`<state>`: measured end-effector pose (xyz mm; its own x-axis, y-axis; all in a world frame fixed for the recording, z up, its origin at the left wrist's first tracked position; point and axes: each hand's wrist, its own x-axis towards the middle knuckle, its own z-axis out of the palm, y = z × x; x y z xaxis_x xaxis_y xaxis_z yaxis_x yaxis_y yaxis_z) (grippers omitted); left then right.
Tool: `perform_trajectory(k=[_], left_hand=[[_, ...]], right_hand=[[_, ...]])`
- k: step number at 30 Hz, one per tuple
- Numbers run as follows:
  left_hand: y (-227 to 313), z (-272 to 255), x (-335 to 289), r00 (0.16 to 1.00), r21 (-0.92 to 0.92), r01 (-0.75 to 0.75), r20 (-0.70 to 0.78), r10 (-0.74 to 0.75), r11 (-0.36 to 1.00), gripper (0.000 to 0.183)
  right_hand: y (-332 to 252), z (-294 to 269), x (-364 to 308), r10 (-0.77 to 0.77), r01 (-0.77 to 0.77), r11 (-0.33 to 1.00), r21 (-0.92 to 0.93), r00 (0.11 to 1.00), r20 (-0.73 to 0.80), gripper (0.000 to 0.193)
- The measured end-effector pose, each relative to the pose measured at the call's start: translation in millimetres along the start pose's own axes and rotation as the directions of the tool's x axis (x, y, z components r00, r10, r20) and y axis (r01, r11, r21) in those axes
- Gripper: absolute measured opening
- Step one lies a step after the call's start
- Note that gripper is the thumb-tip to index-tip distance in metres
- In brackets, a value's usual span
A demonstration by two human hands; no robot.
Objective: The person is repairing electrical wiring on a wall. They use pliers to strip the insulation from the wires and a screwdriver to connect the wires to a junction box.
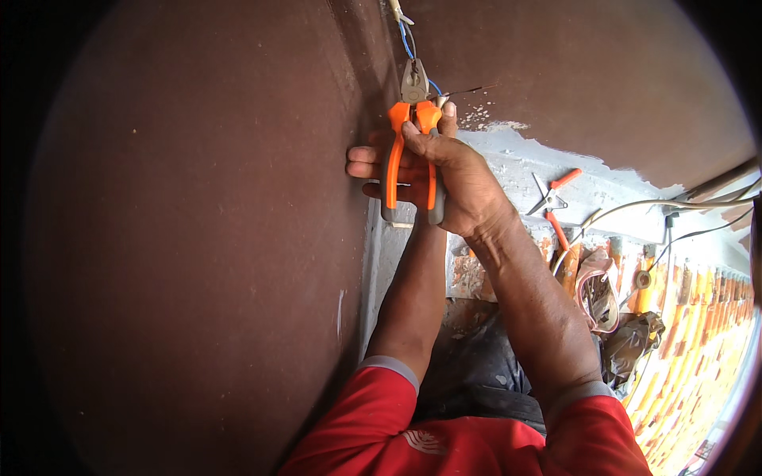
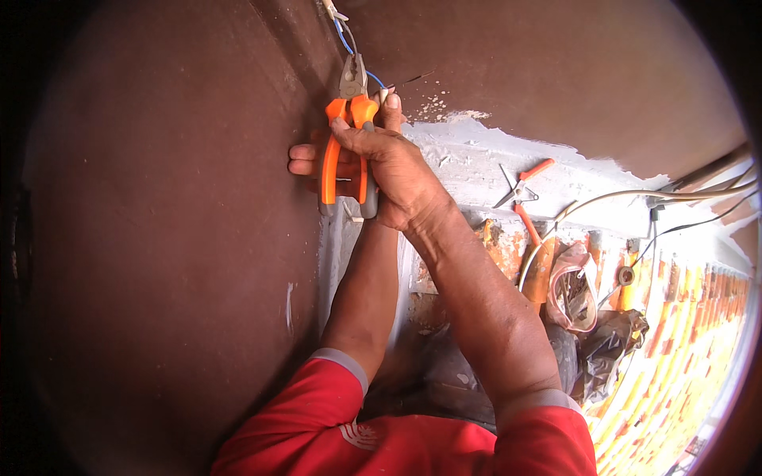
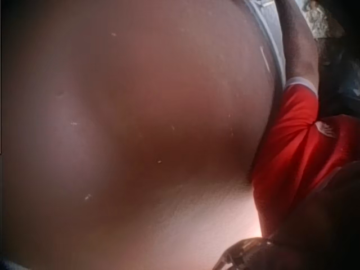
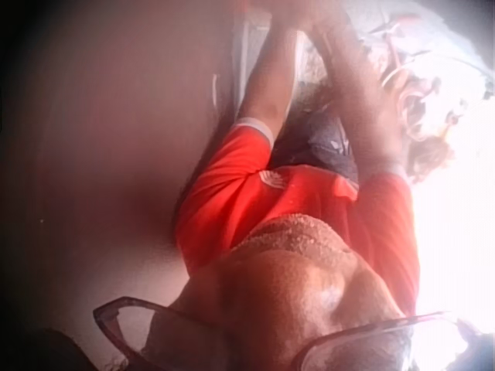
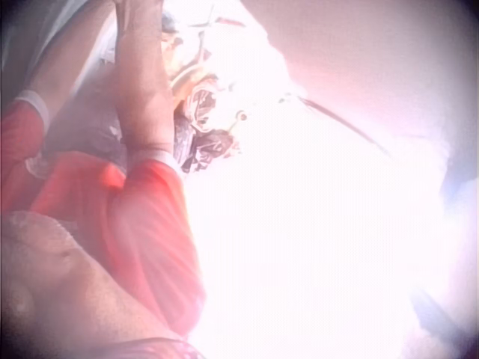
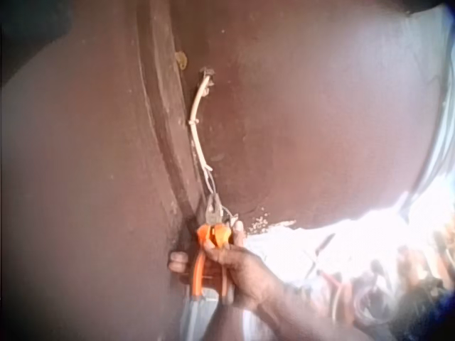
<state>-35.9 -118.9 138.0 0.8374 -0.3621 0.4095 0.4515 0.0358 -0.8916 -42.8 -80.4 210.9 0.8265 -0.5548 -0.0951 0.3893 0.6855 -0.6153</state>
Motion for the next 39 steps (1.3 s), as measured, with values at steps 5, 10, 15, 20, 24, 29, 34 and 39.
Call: perform_trajectory(k=[5, 10, 15, 20, 24, 29, 34, 39], left_hand=[[96.9, 1.7, 11.5, 0.838, 0.181, 0.389, -0.477, -0.265, 0.904, 0.055], [81.1, 19.9, 42.8, 0.799, 0.79, 0.573, -0.48, -0.363, 0.218, 0.047], [59.2, 30.7, 57.0, 0.995, 0.59, -0.092, 0.021, -0.098, -0.802, 0.031], [44.6, 38.7, 52.7, 0.99, 0.603, -0.124, 0.018, -0.141, -0.788, 0.026], [30.6, 44.6, 53.5, 0.993, 0.589, -0.104, 0.01, -0.121, -0.801, 0.028], [44.3, 49.5, 60.9, 0.974, 0.673, -0.162, -0.01, -0.228, -0.722, 0.029], [43.2, 50.5, 62.0, 0.974, 0.662, -0.132, -0.051, -0.22, -0.738, 0.03], [45.3, 56.9, 61.5, 0.97, 0.603, -0.163, -0.047, -0.239, -0.781, 0.031]], right_hand=[[-28.5, -13.1, -23.1, 0.166, -0.121, 0.958, -0.26, 0.973, 0.158, 0.045], [-37.7, -24.4, -68.9, 0.221, -0.151, 0.882, -0.446, 0.969, 0.111, 0.046], [-64.7, -51.9, -96.4, 0.239, -0.162, 0.928, -0.337, 0.95, 0.2, 0.05], [-96.4, -72.8, -30.3, 0.374, -0.201, 0.87, -0.45, 0.864, 0.338, 0.052], [-107.7, -64.5, 3.8, 0.462, -0.236, 0.84, -0.488, 0.783, 0.417, 0.051], [-105.3, -66.9, 31.3, 0.516, -0.323, 0.836, -0.443, 0.738, 0.435, 0.051], [-106.6, -73.4, 42.3, 0.512, -0.299, 0.835, -0.462, 0.731, 0.452, 0.053], [-101.7, -61.2, 35.3, 0.46, -0.253, 0.832, -0.494, 0.812, 0.358, 0.051]])
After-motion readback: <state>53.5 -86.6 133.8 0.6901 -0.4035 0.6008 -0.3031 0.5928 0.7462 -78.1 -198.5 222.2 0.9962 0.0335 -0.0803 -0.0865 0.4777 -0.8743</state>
